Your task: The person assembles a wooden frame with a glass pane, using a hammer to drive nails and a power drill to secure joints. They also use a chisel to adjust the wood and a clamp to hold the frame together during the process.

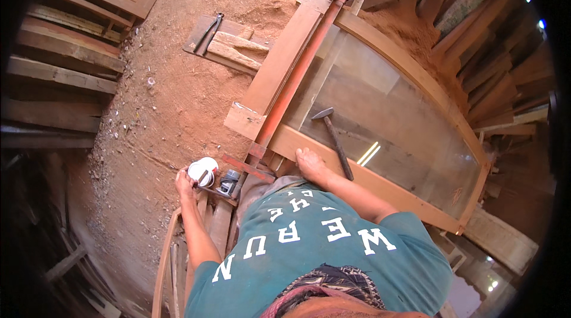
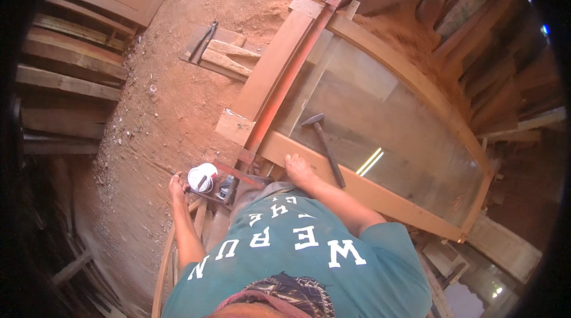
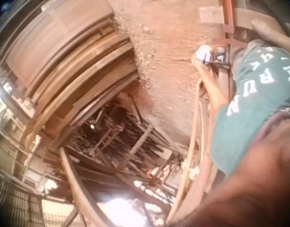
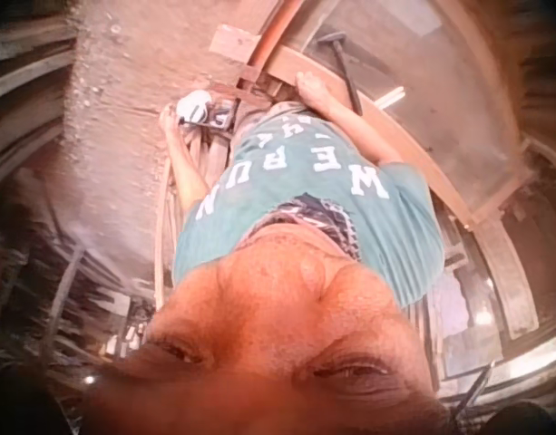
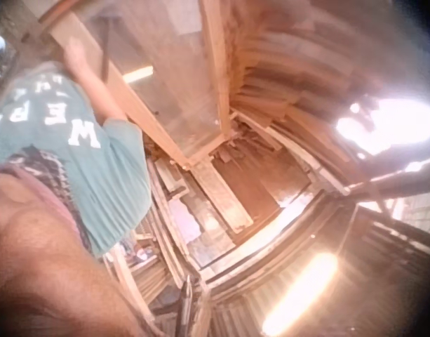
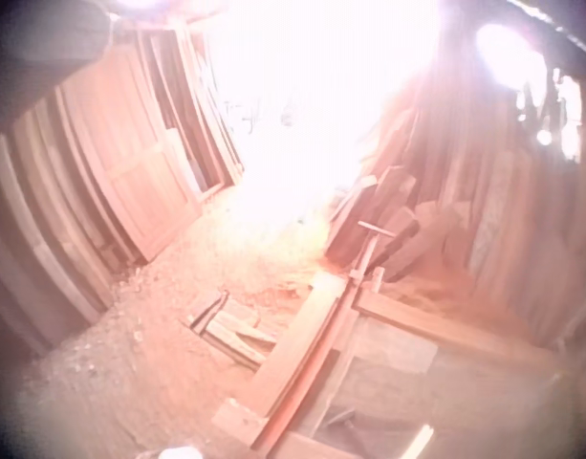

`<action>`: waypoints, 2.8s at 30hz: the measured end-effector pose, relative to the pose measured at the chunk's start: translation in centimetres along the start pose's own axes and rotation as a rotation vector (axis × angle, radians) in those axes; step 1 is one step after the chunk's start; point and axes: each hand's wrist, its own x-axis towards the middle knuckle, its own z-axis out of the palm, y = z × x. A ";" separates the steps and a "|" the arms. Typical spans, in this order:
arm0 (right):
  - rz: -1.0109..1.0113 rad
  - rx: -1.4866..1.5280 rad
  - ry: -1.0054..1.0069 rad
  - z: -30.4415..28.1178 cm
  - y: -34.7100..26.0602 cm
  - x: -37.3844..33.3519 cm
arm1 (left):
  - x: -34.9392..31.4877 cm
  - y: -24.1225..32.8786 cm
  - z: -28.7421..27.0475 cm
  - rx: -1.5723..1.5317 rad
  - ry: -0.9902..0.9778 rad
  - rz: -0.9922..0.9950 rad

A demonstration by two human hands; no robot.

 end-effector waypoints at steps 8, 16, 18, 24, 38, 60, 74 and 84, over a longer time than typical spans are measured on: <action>-0.029 -0.023 0.001 -0.2 0.2 -0.1 | -5.7 1.3 1.5 -0.057 -0.062 0.157; -0.061 0.003 0.027 1.2 1.2 0.5 | -13.0 2.0 2.1 0.071 -0.138 0.310; -0.075 0.002 0.032 1.0 1.1 0.6 | -14.1 1.8 2.1 0.107 -0.147 0.354; -0.075 -0.005 0.030 0.9 1.3 0.5 | -17.0 1.3 2.9 0.182 -0.136 0.444; 0.205 -0.044 0.772 -20.9 4.7 18.8 | -14.2 1.6 -0.8 0.078 -0.009 0.205; 0.382 -0.468 0.426 -27.9 13.8 41.5 | -18.3 -11.1 -1.0 0.653 0.147 -0.566; 0.232 0.117 0.580 -14.7 9.7 8.6 | -5.6 -0.4 -0.6 0.891 -0.050 0.135; 0.442 0.118 0.349 -4.0 6.9 -2.7 | -3.9 2.6 5.2 1.484 -0.756 -0.150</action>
